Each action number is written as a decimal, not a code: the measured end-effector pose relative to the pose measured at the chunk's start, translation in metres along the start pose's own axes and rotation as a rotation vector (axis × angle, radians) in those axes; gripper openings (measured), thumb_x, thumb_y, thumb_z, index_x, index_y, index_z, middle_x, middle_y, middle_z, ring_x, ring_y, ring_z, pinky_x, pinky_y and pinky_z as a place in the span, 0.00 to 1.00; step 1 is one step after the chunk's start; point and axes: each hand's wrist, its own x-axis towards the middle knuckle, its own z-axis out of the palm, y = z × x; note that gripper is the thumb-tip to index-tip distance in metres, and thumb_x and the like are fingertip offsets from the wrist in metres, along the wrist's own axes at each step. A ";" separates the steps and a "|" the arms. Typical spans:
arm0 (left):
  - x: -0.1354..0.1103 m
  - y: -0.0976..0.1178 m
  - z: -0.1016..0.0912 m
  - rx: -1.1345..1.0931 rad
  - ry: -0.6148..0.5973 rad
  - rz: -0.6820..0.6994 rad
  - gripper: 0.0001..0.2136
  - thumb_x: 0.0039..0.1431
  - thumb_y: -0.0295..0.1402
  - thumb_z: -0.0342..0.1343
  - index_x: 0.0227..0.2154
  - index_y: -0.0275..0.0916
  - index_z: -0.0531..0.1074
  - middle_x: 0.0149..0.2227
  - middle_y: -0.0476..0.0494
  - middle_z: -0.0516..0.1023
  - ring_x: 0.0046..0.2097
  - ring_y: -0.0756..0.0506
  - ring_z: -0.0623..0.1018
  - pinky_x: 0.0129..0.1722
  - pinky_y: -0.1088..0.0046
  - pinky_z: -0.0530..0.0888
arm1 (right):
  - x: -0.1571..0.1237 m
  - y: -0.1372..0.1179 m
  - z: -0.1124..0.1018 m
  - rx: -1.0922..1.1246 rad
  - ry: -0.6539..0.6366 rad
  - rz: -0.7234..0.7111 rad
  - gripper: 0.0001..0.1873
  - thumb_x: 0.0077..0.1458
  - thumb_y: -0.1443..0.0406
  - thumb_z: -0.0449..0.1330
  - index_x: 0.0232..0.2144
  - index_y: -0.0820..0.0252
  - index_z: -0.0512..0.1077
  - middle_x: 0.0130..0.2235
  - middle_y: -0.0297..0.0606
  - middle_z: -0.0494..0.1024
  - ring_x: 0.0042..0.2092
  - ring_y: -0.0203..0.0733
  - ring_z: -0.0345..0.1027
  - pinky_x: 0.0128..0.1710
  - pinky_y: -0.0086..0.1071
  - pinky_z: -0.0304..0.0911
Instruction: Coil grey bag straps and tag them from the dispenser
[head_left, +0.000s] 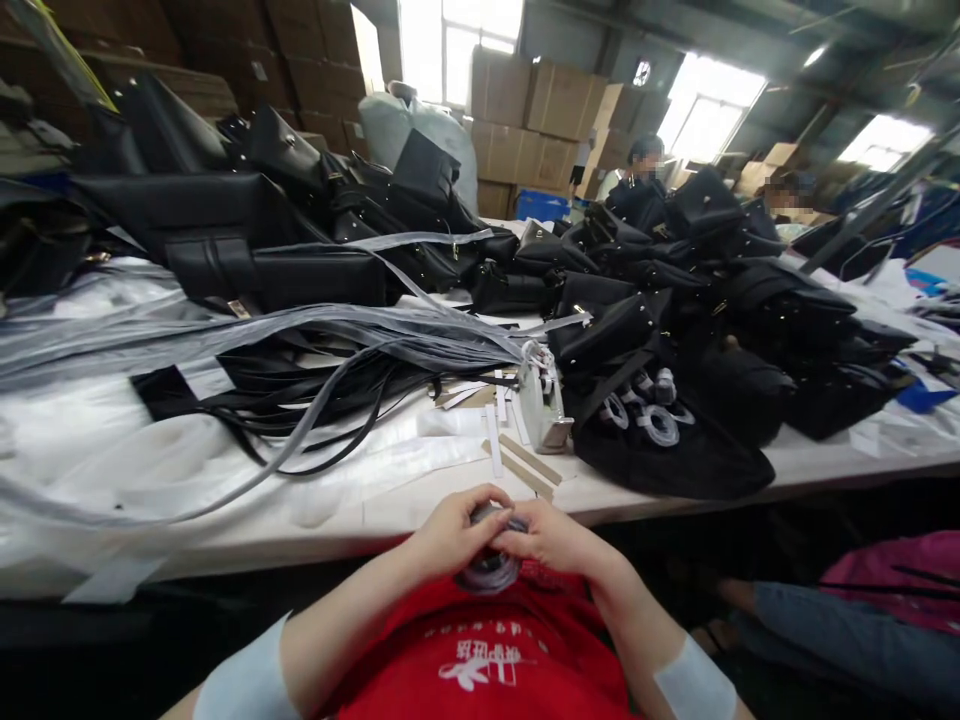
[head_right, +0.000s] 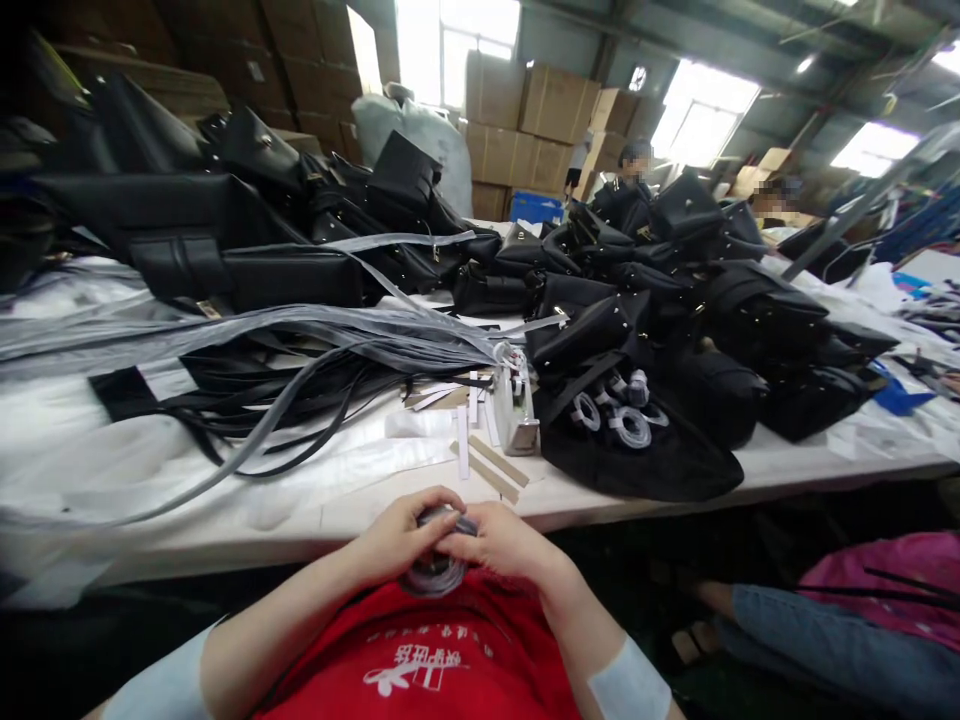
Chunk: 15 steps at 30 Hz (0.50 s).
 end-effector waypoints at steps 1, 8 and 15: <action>-0.005 -0.004 0.004 0.015 -0.021 -0.003 0.15 0.59 0.43 0.54 0.38 0.37 0.78 0.36 0.44 0.81 0.38 0.44 0.76 0.42 0.73 0.71 | -0.002 0.004 0.003 0.040 -0.043 0.019 0.15 0.55 0.55 0.61 0.36 0.62 0.76 0.33 0.33 0.77 0.35 0.39 0.68 0.37 0.30 0.63; -0.033 -0.041 0.027 0.027 -0.011 -0.180 0.20 0.60 0.45 0.50 0.36 0.36 0.80 0.29 0.45 0.78 0.28 0.48 0.71 0.29 0.76 0.68 | 0.002 0.021 -0.012 -0.254 0.122 0.060 0.12 0.56 0.58 0.61 0.33 0.61 0.76 0.32 0.36 0.77 0.35 0.39 0.69 0.37 0.30 0.62; -0.033 -0.051 0.024 -0.091 0.049 -0.243 0.21 0.58 0.48 0.52 0.38 0.36 0.81 0.25 0.46 0.76 0.23 0.51 0.65 0.22 0.79 0.62 | 0.033 0.047 -0.034 -0.968 0.608 0.135 0.09 0.59 0.65 0.58 0.39 0.61 0.77 0.39 0.42 0.75 0.44 0.43 0.69 0.45 0.31 0.61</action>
